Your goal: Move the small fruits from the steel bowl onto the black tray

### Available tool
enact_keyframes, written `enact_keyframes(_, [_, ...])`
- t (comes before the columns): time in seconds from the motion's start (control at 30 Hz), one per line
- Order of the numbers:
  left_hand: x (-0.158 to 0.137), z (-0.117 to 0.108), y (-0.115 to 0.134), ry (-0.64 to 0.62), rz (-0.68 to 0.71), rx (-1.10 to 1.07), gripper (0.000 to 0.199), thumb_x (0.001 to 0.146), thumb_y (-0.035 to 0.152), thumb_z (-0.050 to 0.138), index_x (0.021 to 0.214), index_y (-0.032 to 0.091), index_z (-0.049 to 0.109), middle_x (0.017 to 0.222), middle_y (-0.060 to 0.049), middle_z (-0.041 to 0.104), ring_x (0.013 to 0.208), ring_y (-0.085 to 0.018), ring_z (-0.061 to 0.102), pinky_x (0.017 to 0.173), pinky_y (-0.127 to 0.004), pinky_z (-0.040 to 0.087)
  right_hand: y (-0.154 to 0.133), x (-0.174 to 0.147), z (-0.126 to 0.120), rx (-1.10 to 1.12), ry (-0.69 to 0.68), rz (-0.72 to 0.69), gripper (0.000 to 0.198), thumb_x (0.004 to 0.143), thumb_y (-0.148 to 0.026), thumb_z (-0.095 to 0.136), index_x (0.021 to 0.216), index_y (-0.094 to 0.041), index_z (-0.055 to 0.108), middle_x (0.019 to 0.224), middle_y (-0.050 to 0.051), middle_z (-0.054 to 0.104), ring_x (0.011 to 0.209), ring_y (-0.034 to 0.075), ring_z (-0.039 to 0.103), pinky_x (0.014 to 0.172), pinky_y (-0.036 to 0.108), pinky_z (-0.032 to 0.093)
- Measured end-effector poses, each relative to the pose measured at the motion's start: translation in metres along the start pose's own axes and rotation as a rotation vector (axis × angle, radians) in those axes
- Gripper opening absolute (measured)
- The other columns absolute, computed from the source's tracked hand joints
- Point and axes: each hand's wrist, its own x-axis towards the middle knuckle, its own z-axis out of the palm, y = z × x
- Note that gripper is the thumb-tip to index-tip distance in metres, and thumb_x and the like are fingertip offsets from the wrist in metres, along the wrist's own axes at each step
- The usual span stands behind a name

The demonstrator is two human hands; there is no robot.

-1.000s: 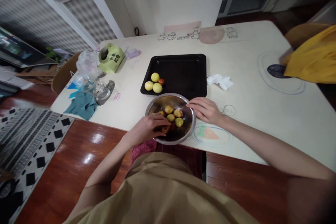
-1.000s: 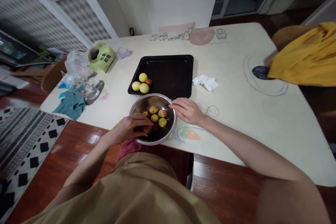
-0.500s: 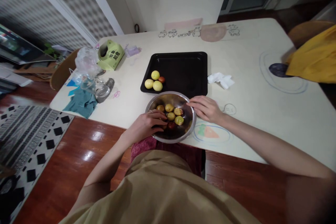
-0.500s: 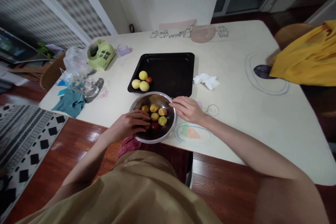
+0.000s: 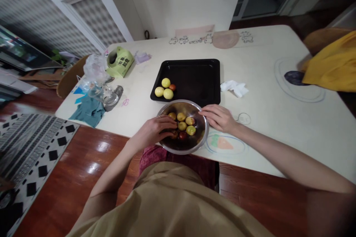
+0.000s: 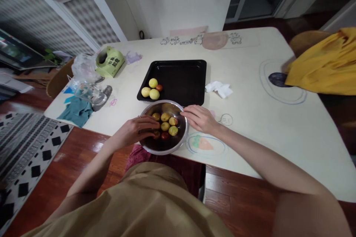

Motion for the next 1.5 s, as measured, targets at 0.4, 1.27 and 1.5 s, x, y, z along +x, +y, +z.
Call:
enact_keyframes(0.4, [0.110, -0.018, -0.077, 0.218, -0.418, 0.350, 0.030, 0.095, 0.025, 0.072, 0.124, 0.017, 0.072, 0.129, -0.013, 0.073, 0.116, -0.030, 0.072, 0.102, -0.040, 0.059, -0.002, 0.006, -0.001, -0.030, 0.042, -0.064, 0.028, 0.104, -0.015, 0.052, 0.126, -0.015, 0.068, 0.110, 0.014, 0.075, 0.103, 0.025, 0.073, 0.082, 0.040, 0.065])
enact_keyframes(1.27, [0.125, 0.000, -0.072, 0.226, -0.260, 0.255, 0.030, 0.086, 0.014, 0.081, 0.112, 0.018, 0.066, 0.111, -0.009, 0.075, 0.101, -0.025, 0.070, 0.088, -0.037, 0.058, -0.001, 0.005, 0.002, -0.028, 0.044, -0.058, 0.028, 0.106, -0.020, 0.050, 0.128, -0.017, 0.068, 0.112, 0.013, 0.076, 0.102, 0.025, 0.073, 0.082, 0.040, 0.065])
enact_keyframes(1.5, [0.064, -0.002, 0.004, 0.277, -0.053, -0.051, 0.029, 0.094, 0.022, 0.077, 0.121, 0.020, 0.068, 0.116, -0.007, 0.076, 0.106, -0.021, 0.074, 0.095, -0.034, 0.060, -0.001, 0.003, 0.002, -0.016, 0.034, -0.045, 0.029, 0.105, -0.017, 0.051, 0.128, -0.018, 0.068, 0.114, 0.013, 0.076, 0.103, 0.025, 0.073, 0.082, 0.040, 0.066])
